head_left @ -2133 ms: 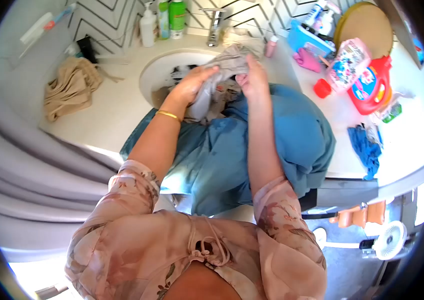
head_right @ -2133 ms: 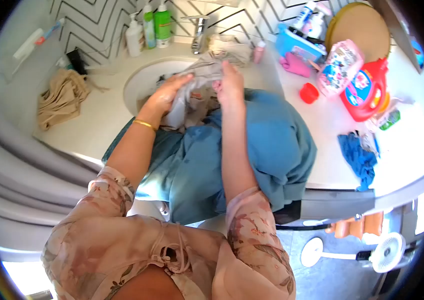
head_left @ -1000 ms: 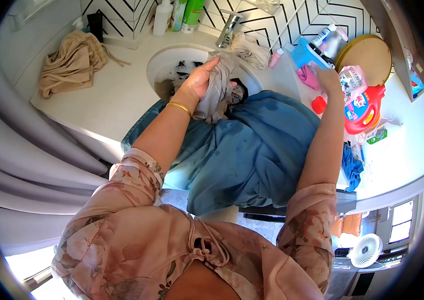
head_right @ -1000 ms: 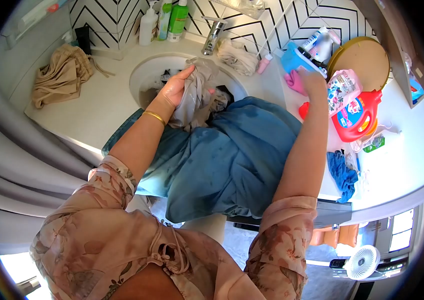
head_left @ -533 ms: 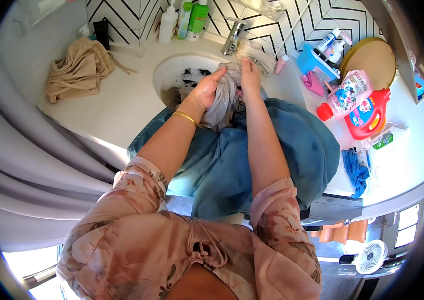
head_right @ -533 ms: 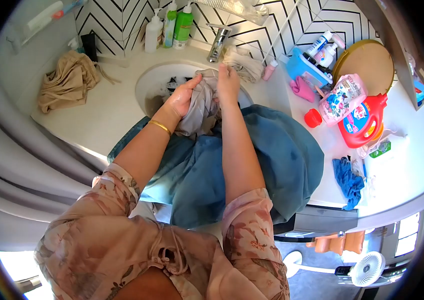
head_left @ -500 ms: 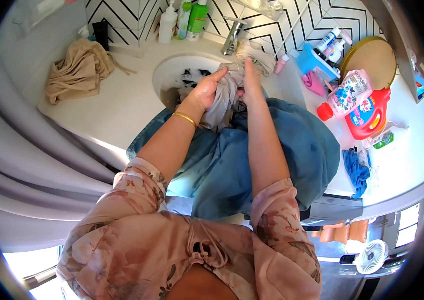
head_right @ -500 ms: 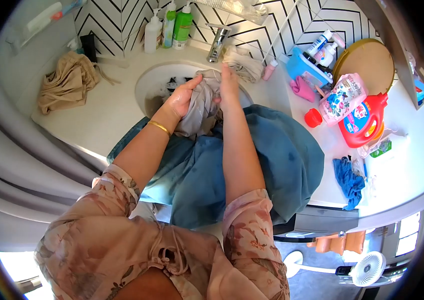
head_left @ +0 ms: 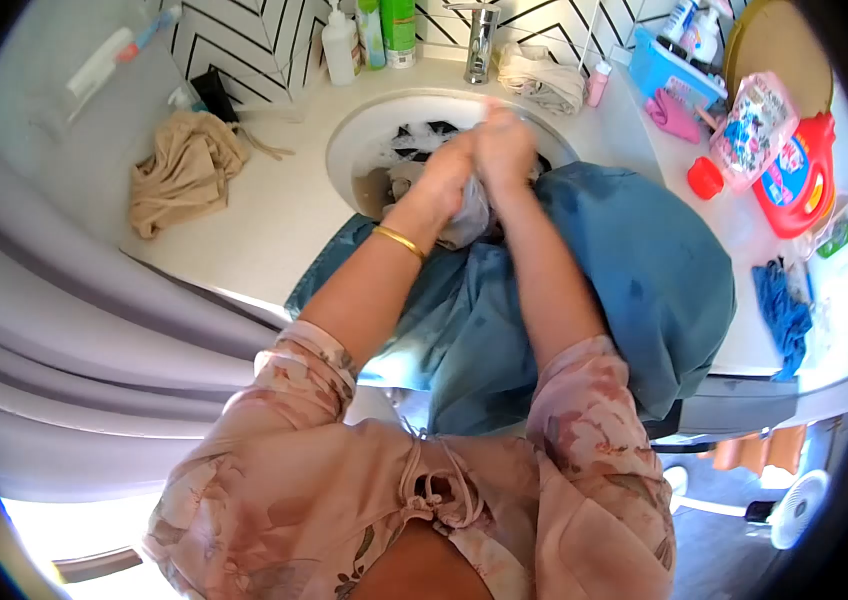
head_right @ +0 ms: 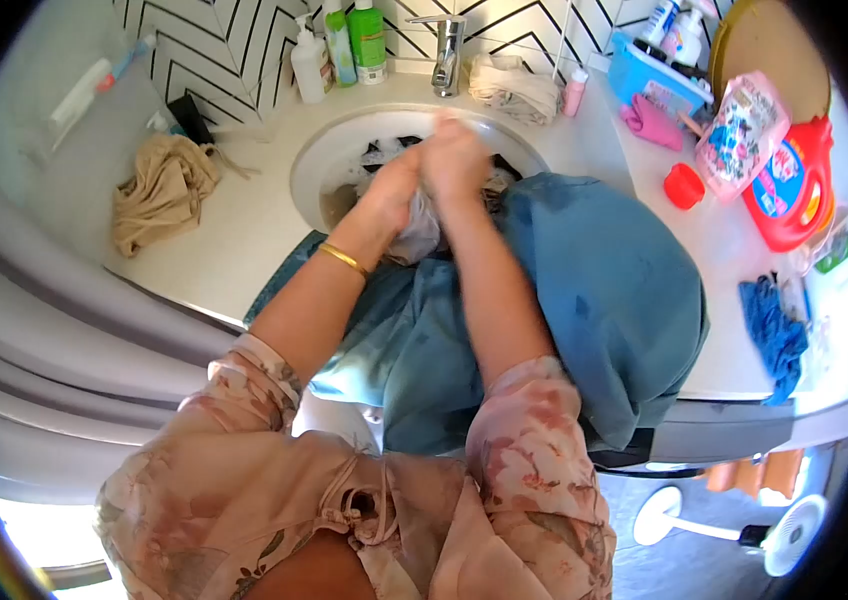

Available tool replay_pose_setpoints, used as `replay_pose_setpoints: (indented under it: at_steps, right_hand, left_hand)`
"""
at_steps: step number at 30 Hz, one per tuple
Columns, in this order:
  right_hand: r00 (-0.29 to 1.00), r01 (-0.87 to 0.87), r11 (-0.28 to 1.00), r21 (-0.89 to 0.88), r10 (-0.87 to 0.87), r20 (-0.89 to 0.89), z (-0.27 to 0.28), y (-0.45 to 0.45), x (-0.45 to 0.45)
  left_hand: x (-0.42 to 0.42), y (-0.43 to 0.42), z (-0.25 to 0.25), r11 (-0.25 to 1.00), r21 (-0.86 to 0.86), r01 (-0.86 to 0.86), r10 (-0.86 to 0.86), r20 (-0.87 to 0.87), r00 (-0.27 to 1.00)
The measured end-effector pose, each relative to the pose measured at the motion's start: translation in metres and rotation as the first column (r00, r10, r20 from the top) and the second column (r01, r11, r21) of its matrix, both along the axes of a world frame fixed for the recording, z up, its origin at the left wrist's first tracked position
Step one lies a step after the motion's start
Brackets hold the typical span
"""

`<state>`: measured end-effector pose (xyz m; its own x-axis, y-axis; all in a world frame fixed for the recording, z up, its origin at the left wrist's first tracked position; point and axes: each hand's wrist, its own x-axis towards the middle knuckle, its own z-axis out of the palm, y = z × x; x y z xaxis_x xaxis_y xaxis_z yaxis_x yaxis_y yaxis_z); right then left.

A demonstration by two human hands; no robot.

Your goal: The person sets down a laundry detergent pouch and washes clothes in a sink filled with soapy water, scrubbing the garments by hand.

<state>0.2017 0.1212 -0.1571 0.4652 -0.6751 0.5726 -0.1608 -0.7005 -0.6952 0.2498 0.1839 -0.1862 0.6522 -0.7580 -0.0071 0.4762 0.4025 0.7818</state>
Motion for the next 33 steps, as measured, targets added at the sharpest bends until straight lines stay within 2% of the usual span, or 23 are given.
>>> replay_pose_setpoints:
  at_steps: [1,2,4,6,8,9,10,11,13,15,17,18,19,20,22,23,25,27,28,29,30,32,33]
  right_hand:
    - [0.999,0.052,0.961,0.273,-0.051,-0.01,0.011,-0.012,-0.007]
    - [0.994,-0.067,0.928,0.366,0.03,0.105,0.011,-0.007,-0.011]
    - [0.993,-0.105,0.994,0.005,0.105,-0.054,0.0,0.038,-0.005]
    - [0.991,-0.082,0.989,-0.125,0.068,-0.118,-0.001,0.045,-0.001]
    - [0.997,0.039,0.999,0.011,-0.039,-0.064,0.011,0.025,-0.005]
    - [0.995,0.097,0.992,0.084,-0.094,-0.042,0.013,0.009,-0.005]
    - [0.987,-0.075,0.852,0.519,-0.011,0.161,-0.009,-0.034,0.012]
    - [0.983,-0.096,0.916,0.389,0.024,0.184,-0.004,-0.028,0.009]
    - [0.979,-0.114,0.987,0.117,0.091,0.185,0.002,0.011,-0.007]
    - [0.984,-0.081,0.98,-0.182,0.107,0.142,-0.013,0.049,0.007]
    - [0.993,-0.07,0.976,-0.205,0.088,0.083,-0.01,0.048,0.008]
    - [0.996,-0.034,0.99,-0.138,0.045,0.078,-0.002,0.038,0.006]
    - [0.992,0.065,0.994,0.09,-0.074,0.098,0.014,0.007,-0.002]
    - [0.995,0.043,0.985,0.166,-0.058,0.087,0.01,0.0,-0.004]
    - [0.997,0.018,0.952,0.307,-0.04,0.067,0.002,-0.012,-0.008]
    - [0.976,-0.088,0.989,0.12,0.061,0.211,0.001,0.019,-0.007]
    - [0.975,-0.192,0.931,-0.31,0.218,0.051,0.007,0.076,-0.017]
    - [0.987,-0.104,0.929,-0.356,0.14,0.075,-0.004,0.068,-0.004]
    - [0.994,-0.019,0.982,-0.189,0.038,0.101,0.0,0.037,0.005]
    - [0.992,0.072,0.997,-0.019,-0.069,0.105,0.002,0.006,0.009]
    - [0.992,0.056,0.993,0.108,-0.067,0.107,0.0,-0.006,0.004]
    - [0.99,0.028,0.936,0.35,-0.074,0.118,-0.003,-0.023,-0.004]
    - [0.986,-0.041,0.997,0.065,0.03,0.164,0.013,0.013,-0.019]
  left_hand:
    - [-0.009,-0.006,0.006,0.999,0.03,-0.024,0.02,0.151,0.988]
    - [-0.002,-0.005,0.005,1.0,0.021,0.017,-0.019,0.111,0.994]
    - [0.017,-0.004,-0.011,0.994,-0.006,0.106,-0.106,0.005,0.994]
    - [0.017,0.008,-0.029,0.913,-0.335,0.235,-0.221,0.079,0.972]
    - [0.011,0.016,-0.033,0.908,-0.344,0.239,-0.218,0.099,0.971]
    - [-0.004,0.013,-0.017,0.962,-0.198,0.186,-0.173,0.08,0.982]
    - [-0.024,0.007,0.005,0.99,-0.054,0.127,-0.124,0.068,0.99]
    - [-0.037,0.004,0.026,0.994,0.086,0.071,-0.077,0.068,0.995]
    - [-0.022,0.012,0.036,0.991,0.125,0.051,-0.046,-0.044,0.998]
    - [-0.01,0.031,0.004,0.912,-0.375,0.167,-0.179,0.003,0.984]
    - [-0.006,0.033,-0.003,0.916,-0.374,0.144,-0.148,0.018,0.989]
    - [-0.004,0.016,0.005,0.988,-0.136,0.071,-0.07,0.015,0.997]
    - [-0.009,0.004,0.012,0.994,0.11,-0.009,0.006,0.029,1.0]
    - [-0.027,0.005,0.024,0.981,0.193,-0.004,-0.036,0.204,0.978]
    - [-0.023,0.008,0.027,0.962,0.271,-0.03,-0.028,0.208,0.978]
    - [-0.021,0.011,0.027,0.951,0.308,-0.041,-0.024,0.204,0.979]
    - [0.004,0.012,-0.008,0.981,-0.11,0.159,-0.149,0.101,0.984]
    - [0.027,0.022,-0.043,0.819,-0.505,0.271,-0.282,0.056,0.958]
    - [0.002,0.02,-0.007,0.975,-0.155,0.162,-0.158,0.037,0.987]
    - [-0.034,0.015,0.038,0.977,0.214,0.021,-0.035,0.061,0.998]
    - [-0.048,0.014,0.05,0.976,0.195,0.101,-0.097,-0.031,0.995]
    - [-0.035,0.011,0.041,0.973,0.229,0.005,-0.005,0.0,1.0]
    - [-0.026,0.007,0.031,0.968,0.247,-0.042,0.04,0.013,0.999]
